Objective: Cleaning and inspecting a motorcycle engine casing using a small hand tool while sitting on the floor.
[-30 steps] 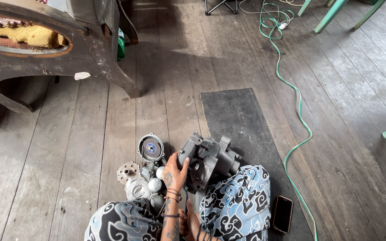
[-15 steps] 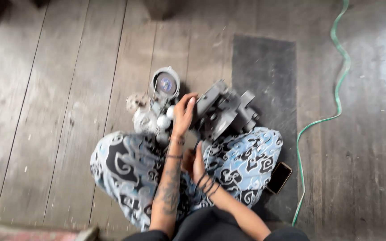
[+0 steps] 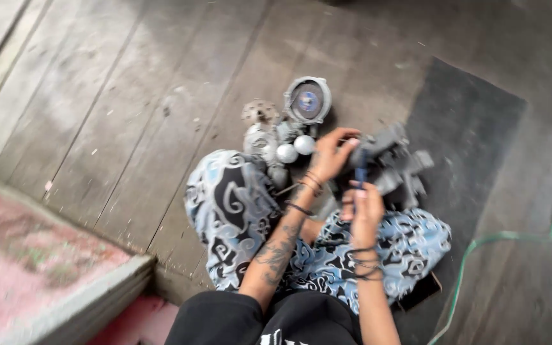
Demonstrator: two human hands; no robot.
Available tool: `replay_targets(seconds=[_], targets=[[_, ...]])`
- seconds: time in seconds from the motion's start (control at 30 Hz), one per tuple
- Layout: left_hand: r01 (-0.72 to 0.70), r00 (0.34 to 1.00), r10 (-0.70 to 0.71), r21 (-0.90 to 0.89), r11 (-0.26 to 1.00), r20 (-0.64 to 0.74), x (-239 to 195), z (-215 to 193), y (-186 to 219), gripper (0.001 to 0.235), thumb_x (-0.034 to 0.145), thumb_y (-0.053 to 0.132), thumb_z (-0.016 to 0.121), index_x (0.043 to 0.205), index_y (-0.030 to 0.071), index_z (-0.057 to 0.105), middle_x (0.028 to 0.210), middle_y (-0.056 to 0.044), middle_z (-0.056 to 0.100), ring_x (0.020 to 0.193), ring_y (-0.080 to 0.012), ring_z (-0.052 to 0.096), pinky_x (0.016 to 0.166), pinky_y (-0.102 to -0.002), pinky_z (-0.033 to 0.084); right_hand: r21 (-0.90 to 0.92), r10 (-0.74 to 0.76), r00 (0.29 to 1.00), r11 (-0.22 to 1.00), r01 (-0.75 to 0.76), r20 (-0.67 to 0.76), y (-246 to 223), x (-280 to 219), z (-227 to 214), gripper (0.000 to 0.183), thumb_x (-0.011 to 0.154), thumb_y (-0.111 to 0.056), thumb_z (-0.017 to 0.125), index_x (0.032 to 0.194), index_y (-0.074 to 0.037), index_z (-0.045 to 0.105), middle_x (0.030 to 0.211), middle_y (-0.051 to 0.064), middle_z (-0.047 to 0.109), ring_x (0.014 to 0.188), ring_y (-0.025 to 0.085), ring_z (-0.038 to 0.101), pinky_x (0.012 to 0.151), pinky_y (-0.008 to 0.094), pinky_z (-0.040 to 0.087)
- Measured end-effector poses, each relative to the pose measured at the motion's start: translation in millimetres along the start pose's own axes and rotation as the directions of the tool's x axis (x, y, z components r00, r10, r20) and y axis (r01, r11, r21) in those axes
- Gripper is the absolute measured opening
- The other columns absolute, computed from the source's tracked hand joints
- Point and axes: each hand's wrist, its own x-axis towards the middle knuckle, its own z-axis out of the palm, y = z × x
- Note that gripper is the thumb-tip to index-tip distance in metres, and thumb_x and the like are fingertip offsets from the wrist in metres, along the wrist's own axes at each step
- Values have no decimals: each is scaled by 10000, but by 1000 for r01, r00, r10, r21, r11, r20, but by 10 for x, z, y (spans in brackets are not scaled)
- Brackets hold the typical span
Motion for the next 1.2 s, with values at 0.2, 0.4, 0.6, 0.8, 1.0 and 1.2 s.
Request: replay_targets(seconds=[0.2, 0.4, 0.6, 0.8, 1.0, 1.2], targets=[[212, 973, -227, 229, 950, 40, -124, -75, 282, 370, 1035, 486, 534, 1227, 215, 695, 1122, -65, 772, 1116, -296, 730, 983, -456, 589, -276, -232, 972, 937, 213, -37, -112, 679, -800, 174, 1145, -154, 485, 1305, -113, 540, 717, 64, 521, 475, 91, 459, 389, 204, 389], [279, 956, -292, 303, 911, 0, -85, -44, 227, 473, 1019, 581, 468, 1205, 214, 704, 1142, -56, 774, 1138, -296, 732, 999, -462, 586, -492, -353, 920, 778, 390, 172, -210, 617, -558, 299, 1148, -23, 478, 1418, -85, 590, 712, 82, 548, 553, 136, 515, 514, 232, 416], [215, 977, -207, 307, 927, -61, -113, -79, 392, 540, 952, 523, 442, 1103, 98, 738, 1033, -61, 777, 888, -250, 744, 774, -346, 565, -486, -342, 915, 776, 403, 214, -375, 728, -635, 298, 1089, 41, 457, 1364, 5, 566, 1057, 99, 573, 692, 125, 464, 644, 257, 421], [241, 957, -279, 311, 919, 83, -59, -43, 168, 395, 1042, 541, 477, 1232, 264, 685, 1133, -18, 768, 1124, -248, 729, 982, -434, 592, -554, -348, 910, 723, 413, 224, -280, 574, -603, 262, 1112, -106, 491, 1344, -84, 612, 1209, 125, 661, 752, 255, 668, 695, 400, 526], [180, 982, -190, 288, 941, 7, -78, -21, 277, 406, 1047, 520, 481, 1172, 209, 711, 1012, -61, 782, 1010, -320, 753, 891, -472, 597, -637, -402, 893, 638, 433, 203, -540, 716, -527, 285, 1120, -152, 474, 1347, -162, 645, 866, 106, 664, 715, 303, 637, 713, 416, 500], [166, 984, -142, 268, 949, -105, -61, 15, 330, 388, 1035, 528, 502, 1089, 208, 715, 894, -53, 775, 920, -317, 763, 817, -471, 602, -549, -250, 940, 764, 339, 233, -340, 749, -576, 276, 1087, -152, 459, 1283, -212, 643, 763, -1, 600, 456, 85, 429, 460, 240, 402]])
